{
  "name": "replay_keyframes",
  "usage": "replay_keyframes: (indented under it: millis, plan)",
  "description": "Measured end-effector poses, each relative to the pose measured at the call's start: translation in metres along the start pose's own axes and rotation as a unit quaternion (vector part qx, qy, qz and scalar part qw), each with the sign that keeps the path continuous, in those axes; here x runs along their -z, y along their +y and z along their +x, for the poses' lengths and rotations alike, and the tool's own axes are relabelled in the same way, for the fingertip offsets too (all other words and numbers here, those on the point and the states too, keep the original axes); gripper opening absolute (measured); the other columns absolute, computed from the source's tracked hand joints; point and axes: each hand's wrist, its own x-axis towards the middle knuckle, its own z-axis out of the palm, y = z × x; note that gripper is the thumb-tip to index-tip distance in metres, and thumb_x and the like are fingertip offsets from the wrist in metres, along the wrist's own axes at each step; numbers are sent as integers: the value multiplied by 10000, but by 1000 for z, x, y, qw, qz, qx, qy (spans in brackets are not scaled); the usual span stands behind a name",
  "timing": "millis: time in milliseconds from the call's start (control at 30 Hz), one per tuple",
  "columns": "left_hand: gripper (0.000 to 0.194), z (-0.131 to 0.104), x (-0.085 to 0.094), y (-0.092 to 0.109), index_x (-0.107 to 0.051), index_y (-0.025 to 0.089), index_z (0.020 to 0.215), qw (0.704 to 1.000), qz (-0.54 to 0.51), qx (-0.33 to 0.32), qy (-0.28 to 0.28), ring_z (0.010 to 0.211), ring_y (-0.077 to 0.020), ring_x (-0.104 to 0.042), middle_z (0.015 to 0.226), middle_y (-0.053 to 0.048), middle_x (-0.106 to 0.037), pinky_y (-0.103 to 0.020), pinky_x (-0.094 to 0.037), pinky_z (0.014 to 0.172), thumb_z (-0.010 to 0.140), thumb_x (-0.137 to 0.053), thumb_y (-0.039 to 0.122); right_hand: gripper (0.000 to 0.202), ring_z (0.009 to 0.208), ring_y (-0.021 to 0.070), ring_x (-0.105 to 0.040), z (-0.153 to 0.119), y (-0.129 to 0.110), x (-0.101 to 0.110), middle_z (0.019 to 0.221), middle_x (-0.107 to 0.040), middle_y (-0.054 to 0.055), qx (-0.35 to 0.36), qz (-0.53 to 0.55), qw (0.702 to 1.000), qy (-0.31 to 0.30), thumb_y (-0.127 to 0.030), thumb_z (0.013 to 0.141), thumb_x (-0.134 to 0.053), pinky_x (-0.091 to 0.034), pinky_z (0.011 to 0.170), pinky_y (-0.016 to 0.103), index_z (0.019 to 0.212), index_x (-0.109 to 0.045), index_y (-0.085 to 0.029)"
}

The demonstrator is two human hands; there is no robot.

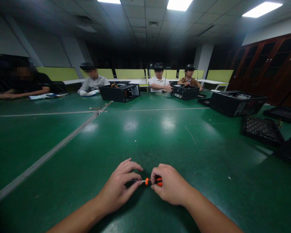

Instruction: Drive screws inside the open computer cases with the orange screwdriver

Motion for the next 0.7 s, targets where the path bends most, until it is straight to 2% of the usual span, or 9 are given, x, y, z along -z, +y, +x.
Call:
replay_keyframes:
  millis: [167,367,467,533,600,633,700]
  plan:
    - [104,-2,-3,-5,-734,268,822,999,1,21,-39,1079,-225,-610,1096,-25,-678,-557,-333,1114,846,-651,212,167,788,156,-576,0,-2,1,788,-629,-17,22,7,999,27,-64,726,-713,-403,722,268,766,-623,-198]
    - [150,-1,-1,-1,-732,267,850,1000,8,1,4,1050,-198,-616,1068,-21,-680,-533,-303,1146,882,-598,208,153,781,155,-586,-2,1,-1,810,-632,-15,-16,-7,1000,-7,-94,731,-726,-408,726,267,788,-636,-203]
    - [143,-1,1,0,-731,270,843,1000,15,-7,-10,1069,-206,-615,1081,-20,-681,-540,-291,1154,888,-599,239,155,804,167,-590,-1,1,-1,814,-638,-13,-17,-30,999,-23,-106,731,-738,-408,754,279,792,-642,-211]
    - [131,-2,4,-3,-722,282,956,1000,13,-3,-25,1112,-227,-606,1137,-28,-673,-553,-281,1160,890,-612,309,134,816,175,-594,0,0,3,812,-649,-10,-7,-33,999,-19,-112,757,-719,-411,763,290,794,-639,-213]
    - [302,-4,13,-9,-637,285,1197,1000,2,10,-11,1192,-253,-573,1258,-57,-634,-536,-313,1152,917,-565,372,92,827,181,-604,-1,-3,14,849,-670,2,-10,-11,1000,12,-140,819,-666,-424,772,305,857,-634,-217]
    - [393,-4,20,-12,-552,273,1314,1000,-7,17,14,1231,-261,-551,1320,-77,-600,-515,-341,1141,941,-514,390,93,837,184,-612,-4,-5,21,882,-677,12,-20,13,999,44,-161,855,-628,-434,782,314,926,-631,-221]
    - [485,0,36,-17,-391,245,1446,996,-25,36,80,1277,-264,-520,1387,-105,-551,-478,-388,1115,983,-399,389,236,863,188,-625,-20,-8,36,964,-670,41,-45,98,987,123,-215,916,-552,-458,815,337,1150,-583,-229]
